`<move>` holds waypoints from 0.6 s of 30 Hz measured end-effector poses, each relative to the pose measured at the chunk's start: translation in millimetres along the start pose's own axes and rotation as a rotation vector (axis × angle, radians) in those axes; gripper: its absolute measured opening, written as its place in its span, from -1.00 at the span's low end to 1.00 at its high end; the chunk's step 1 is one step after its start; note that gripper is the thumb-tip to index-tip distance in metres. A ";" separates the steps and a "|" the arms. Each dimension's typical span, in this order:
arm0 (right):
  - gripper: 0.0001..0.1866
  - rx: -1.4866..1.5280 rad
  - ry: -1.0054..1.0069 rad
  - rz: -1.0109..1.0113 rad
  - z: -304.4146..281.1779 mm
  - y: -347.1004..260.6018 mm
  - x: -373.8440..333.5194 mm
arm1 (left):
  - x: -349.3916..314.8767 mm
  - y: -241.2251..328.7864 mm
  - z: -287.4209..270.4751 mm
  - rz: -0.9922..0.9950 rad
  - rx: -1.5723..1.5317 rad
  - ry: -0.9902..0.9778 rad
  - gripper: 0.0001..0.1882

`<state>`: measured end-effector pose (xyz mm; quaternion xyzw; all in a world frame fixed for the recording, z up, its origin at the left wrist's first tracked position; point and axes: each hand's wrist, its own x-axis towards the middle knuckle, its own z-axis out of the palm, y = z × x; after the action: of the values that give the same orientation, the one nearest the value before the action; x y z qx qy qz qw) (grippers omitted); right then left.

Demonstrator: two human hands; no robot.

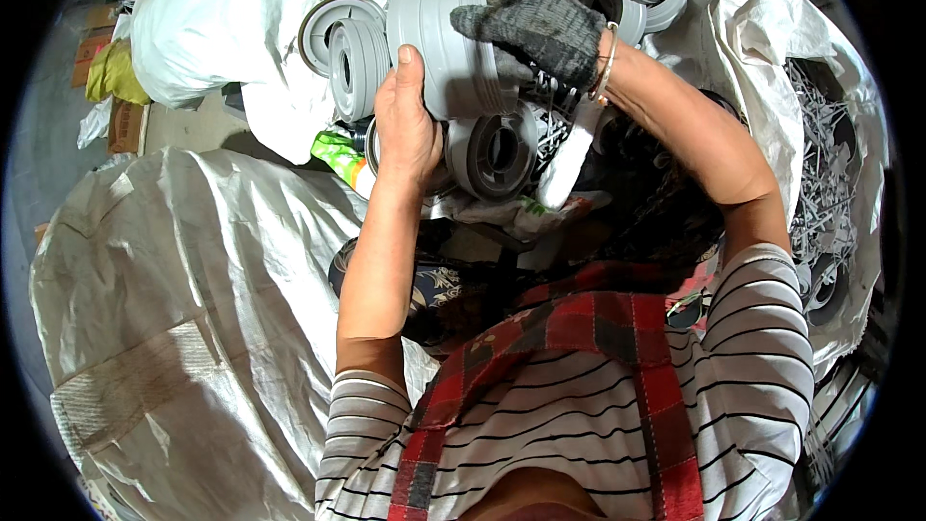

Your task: The person sits on the floor and sorts gray plastic rings from a large white sack. They pick up rings one by one, inspect them, and place them into a growing stack on the sack. The person wears gloves and continues this repetitive sorting process throughout the clip.

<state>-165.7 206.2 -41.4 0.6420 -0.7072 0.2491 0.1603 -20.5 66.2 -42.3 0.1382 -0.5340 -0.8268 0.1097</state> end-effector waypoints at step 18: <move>-0.57 -0.058 0.037 0.156 -0.4 -10.1 -3.2 | -11.0 -19.5 -6.2 0.424 0.927 0.209 -0.36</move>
<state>-155.3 208.5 -41.3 0.5754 -0.7589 0.2517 0.1719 -8.7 72.4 -61.4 0.1429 -0.8465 -0.4449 0.2549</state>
